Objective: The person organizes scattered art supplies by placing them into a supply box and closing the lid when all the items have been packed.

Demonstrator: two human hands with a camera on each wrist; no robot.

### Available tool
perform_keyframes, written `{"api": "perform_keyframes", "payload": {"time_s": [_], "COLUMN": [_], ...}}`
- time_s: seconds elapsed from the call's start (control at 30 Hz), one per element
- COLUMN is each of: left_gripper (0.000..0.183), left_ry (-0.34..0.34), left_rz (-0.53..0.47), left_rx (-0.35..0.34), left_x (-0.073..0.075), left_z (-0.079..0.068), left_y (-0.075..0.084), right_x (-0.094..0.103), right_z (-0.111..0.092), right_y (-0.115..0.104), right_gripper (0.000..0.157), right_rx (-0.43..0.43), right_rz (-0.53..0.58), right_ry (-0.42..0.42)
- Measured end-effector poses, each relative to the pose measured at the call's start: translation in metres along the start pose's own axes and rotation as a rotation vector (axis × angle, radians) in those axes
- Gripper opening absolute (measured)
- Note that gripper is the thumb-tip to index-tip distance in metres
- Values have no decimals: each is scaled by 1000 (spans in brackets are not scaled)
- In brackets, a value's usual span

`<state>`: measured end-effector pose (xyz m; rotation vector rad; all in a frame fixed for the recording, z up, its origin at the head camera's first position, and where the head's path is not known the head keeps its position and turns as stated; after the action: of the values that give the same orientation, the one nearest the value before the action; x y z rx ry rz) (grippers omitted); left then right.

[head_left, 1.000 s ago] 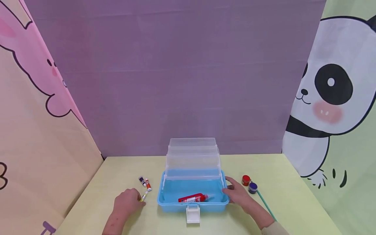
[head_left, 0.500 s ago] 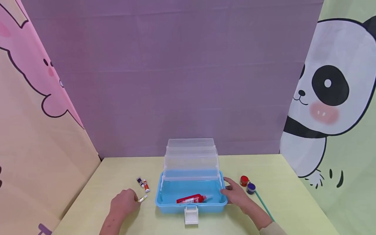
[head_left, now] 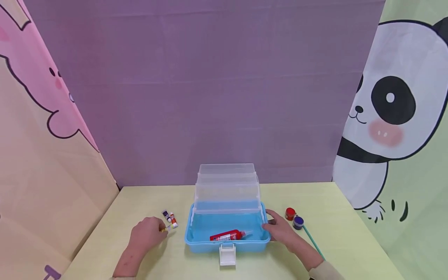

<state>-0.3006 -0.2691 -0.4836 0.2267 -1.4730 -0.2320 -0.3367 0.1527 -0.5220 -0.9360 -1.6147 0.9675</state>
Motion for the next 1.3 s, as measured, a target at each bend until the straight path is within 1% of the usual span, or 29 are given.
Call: {"api": "perform_keyframes", "payload": {"time_s": [0.23, 0.5, 0.67, 0.87, 1.03, 1.3], "left_gripper": [7, 8, 7, 9, 9, 10], "left_ry": [62, 97, 109, 112, 134, 158], "left_rz": [-18, -15, 5, -8, 0, -3], "left_rx": [-77, -121, -154, -169, -184, -222], "left_x": [21, 38, 43, 50, 54, 55], "left_z": [12, 22, 28, 37, 46, 47], "left_y": [14, 35, 49, 66, 81, 105], "right_x": [1, 2, 1, 2, 1, -1], "right_z": [2, 4, 3, 0, 3, 4], "right_y": [-4, -1, 3, 1, 0, 3], "right_gripper": [62, 62, 63, 64, 64, 65], "right_rx": [5, 1, -8, -10, 1, -16], "right_rz": [-13, 5, -6, -1, 12, -17], "right_ry": [7, 6, 8, 9, 13, -13]}}
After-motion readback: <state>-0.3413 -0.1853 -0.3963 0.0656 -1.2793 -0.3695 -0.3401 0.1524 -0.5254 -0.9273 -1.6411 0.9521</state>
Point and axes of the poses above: each hand's wrist, its own z-axis towards the middle knuckle, its own x-axis out of the back of the hand, y = z × x, the point moved 8 cm from there along z, towards the middle knuckle, and after that the axes turned 2 degrees about z, right-handed, at the moved point
